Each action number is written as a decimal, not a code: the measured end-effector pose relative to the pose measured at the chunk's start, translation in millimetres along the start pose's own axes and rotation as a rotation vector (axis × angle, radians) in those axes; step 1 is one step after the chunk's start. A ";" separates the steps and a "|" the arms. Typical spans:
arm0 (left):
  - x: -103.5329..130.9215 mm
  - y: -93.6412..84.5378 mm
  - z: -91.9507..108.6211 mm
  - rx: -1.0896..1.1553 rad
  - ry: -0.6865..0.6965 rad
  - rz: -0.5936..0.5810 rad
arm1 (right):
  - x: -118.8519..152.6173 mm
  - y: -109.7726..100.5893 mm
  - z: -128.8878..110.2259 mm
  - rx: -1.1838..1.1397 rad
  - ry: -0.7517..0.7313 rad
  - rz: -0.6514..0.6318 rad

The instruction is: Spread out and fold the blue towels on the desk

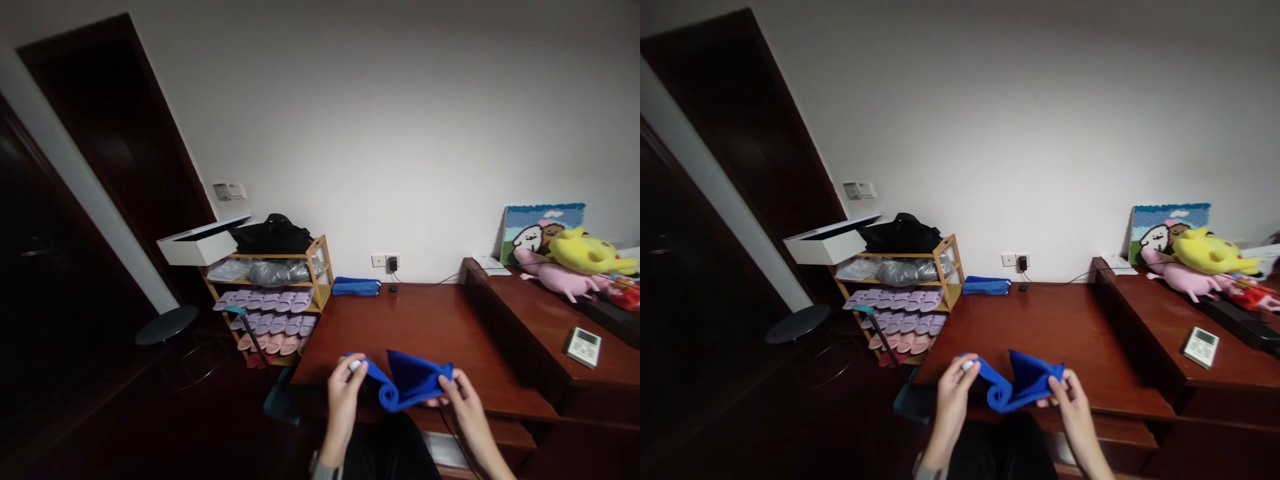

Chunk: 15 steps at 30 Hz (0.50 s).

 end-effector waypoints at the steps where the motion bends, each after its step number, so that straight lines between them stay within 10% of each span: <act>1: -13.0 -9.6 12.2 0.027 0.021 0.063 | -3.0 -16.7 -11.2 -0.029 0.001 0.057; 7: -53.5 -49.8 72.3 0.010 0.135 0.171 | 0.2 -119.7 -71.8 0.030 -0.108 0.482; 15: -73.1 -86.5 83.1 -0.107 0.208 0.239 | 15.0 -180.2 -107.7 0.284 -0.197 0.760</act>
Point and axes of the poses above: each hand's wrist, its own x-axis away from the middle knuckle, its own y-axis out of the palm, z = x × y, the point moved 6 cm from there along -x, towards the middle knuckle, and after that the axes turned 10 degrees about x, right-handed, at the moved point
